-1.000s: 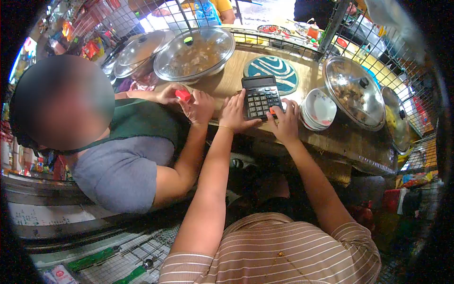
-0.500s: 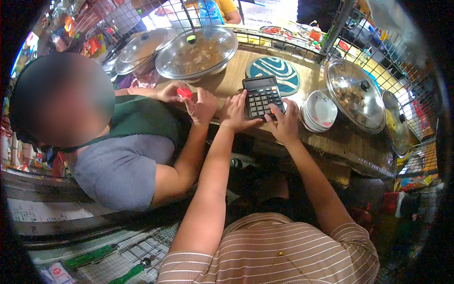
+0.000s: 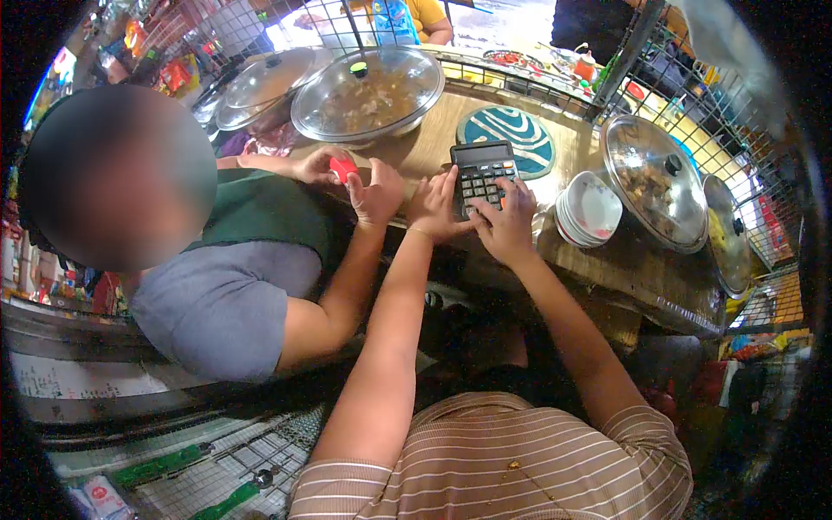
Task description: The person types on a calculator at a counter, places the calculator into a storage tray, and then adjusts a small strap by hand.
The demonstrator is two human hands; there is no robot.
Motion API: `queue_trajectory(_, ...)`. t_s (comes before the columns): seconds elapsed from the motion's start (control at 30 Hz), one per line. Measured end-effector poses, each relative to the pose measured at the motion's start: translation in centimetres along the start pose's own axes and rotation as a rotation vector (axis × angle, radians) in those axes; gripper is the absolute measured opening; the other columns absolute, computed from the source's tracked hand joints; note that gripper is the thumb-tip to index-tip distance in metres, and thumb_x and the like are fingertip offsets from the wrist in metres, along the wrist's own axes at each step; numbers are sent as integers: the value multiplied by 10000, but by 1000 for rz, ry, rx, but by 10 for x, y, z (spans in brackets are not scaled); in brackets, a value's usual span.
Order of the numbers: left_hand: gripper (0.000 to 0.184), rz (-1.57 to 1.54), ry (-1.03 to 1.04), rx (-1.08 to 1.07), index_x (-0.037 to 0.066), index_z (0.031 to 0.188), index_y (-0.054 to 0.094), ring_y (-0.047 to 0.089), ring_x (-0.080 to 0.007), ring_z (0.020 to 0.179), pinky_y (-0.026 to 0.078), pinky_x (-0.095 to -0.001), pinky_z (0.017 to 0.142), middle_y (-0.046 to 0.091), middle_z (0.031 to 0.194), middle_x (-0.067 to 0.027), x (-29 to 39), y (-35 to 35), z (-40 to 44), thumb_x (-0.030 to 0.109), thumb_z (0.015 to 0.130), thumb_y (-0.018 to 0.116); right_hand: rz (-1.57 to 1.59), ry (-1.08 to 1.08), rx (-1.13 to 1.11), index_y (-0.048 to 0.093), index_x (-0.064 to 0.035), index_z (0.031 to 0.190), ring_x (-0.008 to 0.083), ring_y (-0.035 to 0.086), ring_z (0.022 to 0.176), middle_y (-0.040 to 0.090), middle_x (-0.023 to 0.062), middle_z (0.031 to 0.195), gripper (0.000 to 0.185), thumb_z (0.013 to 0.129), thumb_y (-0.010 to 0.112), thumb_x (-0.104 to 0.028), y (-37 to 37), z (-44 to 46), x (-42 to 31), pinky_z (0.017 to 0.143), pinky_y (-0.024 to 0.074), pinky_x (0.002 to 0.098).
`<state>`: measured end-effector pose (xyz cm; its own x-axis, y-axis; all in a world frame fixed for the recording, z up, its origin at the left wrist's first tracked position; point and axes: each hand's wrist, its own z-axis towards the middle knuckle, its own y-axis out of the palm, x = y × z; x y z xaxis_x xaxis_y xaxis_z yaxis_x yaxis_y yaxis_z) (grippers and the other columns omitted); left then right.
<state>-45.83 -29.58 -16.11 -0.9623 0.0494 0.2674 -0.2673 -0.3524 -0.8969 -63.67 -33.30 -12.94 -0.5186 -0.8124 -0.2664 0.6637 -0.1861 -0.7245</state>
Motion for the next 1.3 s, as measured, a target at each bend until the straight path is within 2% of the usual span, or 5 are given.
queue_trajectory(0.23,1219,18,-14,-25,30,1455,162,409,-263,1259,233,-439,1088,432,1341,-154,4,-7,2,758,589,615,-92,49,44,666,-221,985,369,315,1204,416,127,1223,194,826,615,-320,-11,9,0,995,228,518)
queue_trajectory(0.47,1235,-28,-76,-115,26,1454,158,343,-264,1326,177,-430,1117,379,1400,-162,8,-11,2,783,582,595,-129,88,-42,668,-220,993,376,312,1211,419,136,1223,201,842,596,-330,-8,4,1,992,224,538)
queue_trajectory(0.67,1248,-67,-90,-137,21,1456,142,306,-266,1350,148,-422,1132,352,1422,-168,10,-17,3,796,584,588,-35,91,38,659,-213,968,387,296,1220,410,120,1236,206,819,614,-348,-11,4,9,995,226,576)
queue_trajectory(0.83,1259,-77,-106,-136,18,1453,151,294,-274,1356,136,-418,1138,356,1419,-173,12,-17,3,800,574,596,-39,107,132,651,-165,952,383,328,1178,424,146,1206,195,792,654,-275,-19,-4,17,997,259,530)
queue_trajectory(1.3,1233,-59,-78,-105,13,1444,181,342,-293,1322,177,-435,1123,395,1384,-177,13,-19,2,796,585,594,-27,87,113,578,-91,1035,395,364,1135,421,177,1165,291,810,638,-266,-19,-16,21,972,296,516)
